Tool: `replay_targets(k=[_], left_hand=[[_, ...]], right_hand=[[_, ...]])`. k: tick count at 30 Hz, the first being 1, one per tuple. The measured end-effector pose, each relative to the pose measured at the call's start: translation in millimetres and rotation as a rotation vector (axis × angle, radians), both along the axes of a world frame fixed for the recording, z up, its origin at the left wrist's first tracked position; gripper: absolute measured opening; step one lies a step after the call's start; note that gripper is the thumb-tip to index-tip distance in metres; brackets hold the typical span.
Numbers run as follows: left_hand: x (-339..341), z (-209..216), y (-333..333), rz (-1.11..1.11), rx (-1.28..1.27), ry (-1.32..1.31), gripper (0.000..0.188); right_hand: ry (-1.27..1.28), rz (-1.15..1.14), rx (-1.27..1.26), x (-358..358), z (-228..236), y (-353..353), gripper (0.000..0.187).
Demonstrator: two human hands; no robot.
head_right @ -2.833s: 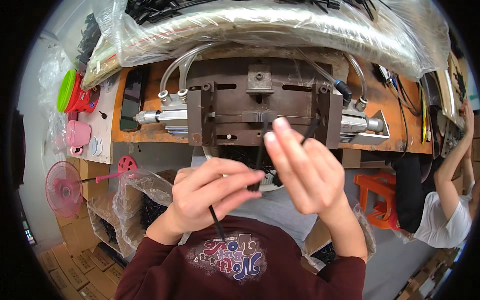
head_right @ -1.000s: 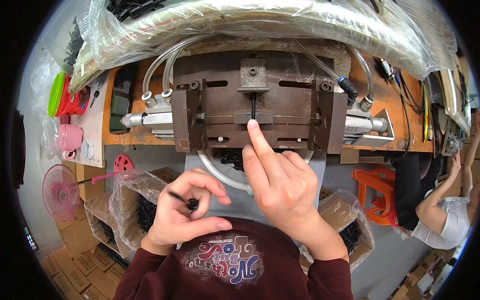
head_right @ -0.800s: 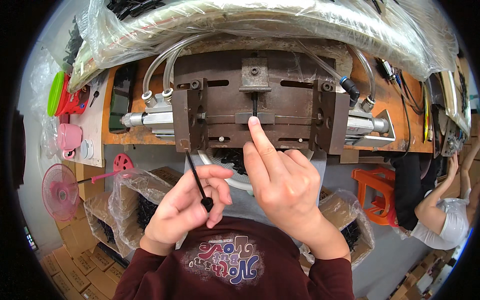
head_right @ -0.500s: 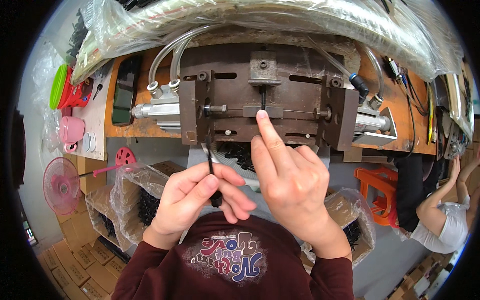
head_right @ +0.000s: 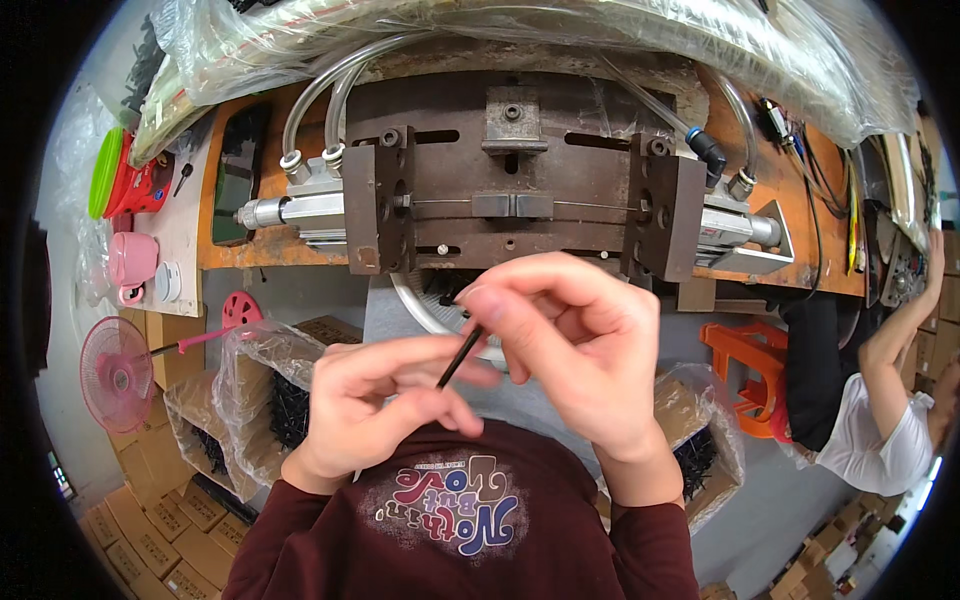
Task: Assembling small black electronic components or wire connectors using a manual press tool on a workbench.
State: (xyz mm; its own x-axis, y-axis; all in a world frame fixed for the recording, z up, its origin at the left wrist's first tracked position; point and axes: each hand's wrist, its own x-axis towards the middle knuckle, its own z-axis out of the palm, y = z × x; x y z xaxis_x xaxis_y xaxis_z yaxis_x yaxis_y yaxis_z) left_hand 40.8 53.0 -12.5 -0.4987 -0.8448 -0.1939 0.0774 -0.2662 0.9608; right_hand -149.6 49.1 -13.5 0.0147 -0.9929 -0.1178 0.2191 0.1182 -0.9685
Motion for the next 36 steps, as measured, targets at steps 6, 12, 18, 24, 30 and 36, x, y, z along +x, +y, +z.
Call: replay_targets(k=[6,12,18,24,30,36], left_hand=[[13.0,-6.3,2.4,0.077,-0.689,-0.227,0.038],[5.6,-7.6,7.9,0.068,-0.834,-0.263,0.034],[13.0,-8.6,7.6,-0.057,-0.910,-0.161,0.031],[5.7,-5.0,6.1,-0.013,-0.928,-0.224,0.031],[5.0,-5.0,7.8,-0.035,-0.911,-0.211,0.029],[4.2,-6.4,7.5,-0.025,-0.939,-0.222,0.029]], right_hand=[[-0.184,0.002,0.028,-2.3,-10.8,-0.2,0.013],[-0.241,0.029,0.041,0.8,-9.4,3.2,0.020],[-0.221,-0.112,-0.042,-6.4,-12.3,5.6,0.026],[-0.354,-0.044,-0.051,4.3,-8.9,12.1,0.025],[-0.362,-0.025,-0.057,4.3,-9.2,14.3,0.025],[-0.368,-0.053,-0.039,5.8,-9.2,14.9,0.025]])
